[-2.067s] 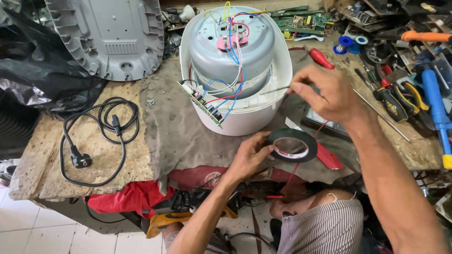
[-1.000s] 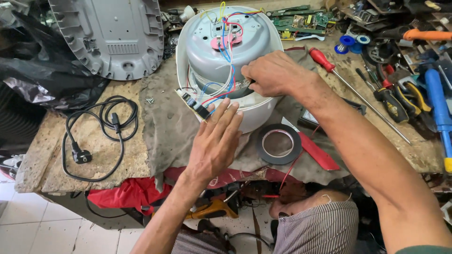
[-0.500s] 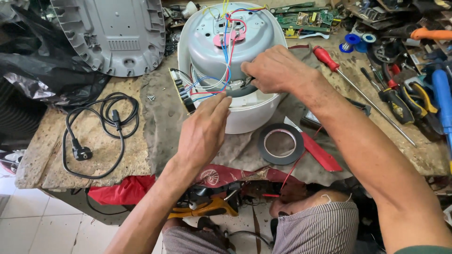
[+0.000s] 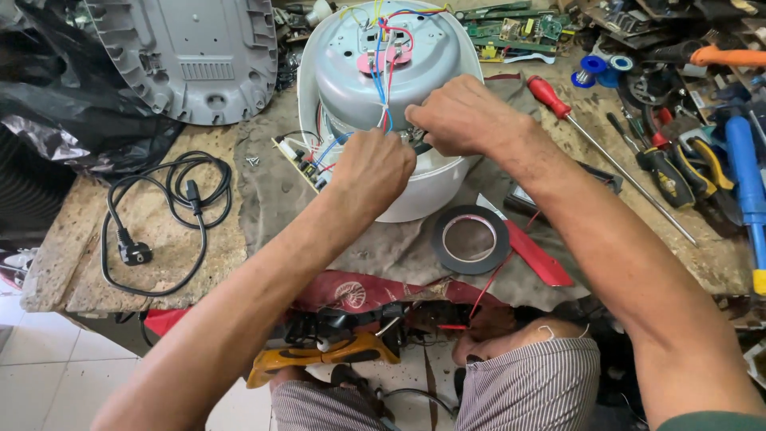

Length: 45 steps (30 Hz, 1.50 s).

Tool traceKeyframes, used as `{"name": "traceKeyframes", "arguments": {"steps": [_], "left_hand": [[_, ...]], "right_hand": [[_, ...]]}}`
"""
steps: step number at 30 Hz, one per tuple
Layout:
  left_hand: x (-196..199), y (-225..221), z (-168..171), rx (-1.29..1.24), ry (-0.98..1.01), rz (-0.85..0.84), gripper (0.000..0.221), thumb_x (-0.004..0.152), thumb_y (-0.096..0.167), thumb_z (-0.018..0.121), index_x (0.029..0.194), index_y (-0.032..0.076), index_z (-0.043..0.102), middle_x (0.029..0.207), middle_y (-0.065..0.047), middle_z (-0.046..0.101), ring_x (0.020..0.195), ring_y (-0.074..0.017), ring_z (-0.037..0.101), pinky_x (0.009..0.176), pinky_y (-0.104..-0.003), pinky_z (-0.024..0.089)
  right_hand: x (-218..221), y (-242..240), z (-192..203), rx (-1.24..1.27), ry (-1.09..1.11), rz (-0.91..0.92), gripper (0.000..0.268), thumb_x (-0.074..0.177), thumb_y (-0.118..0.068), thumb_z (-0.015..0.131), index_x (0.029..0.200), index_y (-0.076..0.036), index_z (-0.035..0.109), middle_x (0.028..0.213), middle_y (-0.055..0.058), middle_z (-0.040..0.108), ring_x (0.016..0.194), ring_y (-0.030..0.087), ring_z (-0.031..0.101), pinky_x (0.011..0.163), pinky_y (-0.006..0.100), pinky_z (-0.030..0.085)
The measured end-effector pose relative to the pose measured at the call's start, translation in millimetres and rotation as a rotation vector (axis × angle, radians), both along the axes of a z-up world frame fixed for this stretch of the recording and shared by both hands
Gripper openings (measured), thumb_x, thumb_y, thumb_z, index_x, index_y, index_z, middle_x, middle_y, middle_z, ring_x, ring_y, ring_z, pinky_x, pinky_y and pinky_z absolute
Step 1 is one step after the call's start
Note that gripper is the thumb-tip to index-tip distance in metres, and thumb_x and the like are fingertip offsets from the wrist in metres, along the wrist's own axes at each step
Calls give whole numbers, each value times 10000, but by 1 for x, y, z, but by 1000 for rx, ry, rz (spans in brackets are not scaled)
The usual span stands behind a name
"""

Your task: Repairing the internal wiring of a rice cooker by applying electrical tape and testing connections with a multimeter.

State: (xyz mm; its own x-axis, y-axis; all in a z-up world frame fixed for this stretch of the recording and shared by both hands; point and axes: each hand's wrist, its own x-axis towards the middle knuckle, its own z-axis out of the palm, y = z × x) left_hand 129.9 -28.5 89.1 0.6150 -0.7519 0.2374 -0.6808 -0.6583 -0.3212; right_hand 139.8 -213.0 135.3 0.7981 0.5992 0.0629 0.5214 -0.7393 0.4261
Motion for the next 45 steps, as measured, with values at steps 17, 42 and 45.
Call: {"name": "traceKeyframes", "arguments": {"steps": [17,42,45], "left_hand": [[52,5,-5,402,-31,-53,222,1002,139,515,1008,245,710,818,61,764,741,-233,768,549,-378,551],[48,8,13,538,-4,-163,315,986,63,548,884,275,759,830,67,758,727,-221,744,532,-352,507],[54,2,7,565,34,-118,291,1001,87,534,988,255,771,949,32,769,830,-241,751,597,-366,532]], "right_hand": [[1,0,-2,-7,18,-9,49,874,-104,565,921,-112,573,754,93,736,656,417,695,550,475,465],[10,17,-6,-99,78,-24,139,867,-116,575,926,-176,685,727,89,734,684,395,716,537,461,495],[16,17,-13,-87,46,-10,138,882,-118,568,927,-187,680,697,82,725,646,389,707,511,456,481]]}}
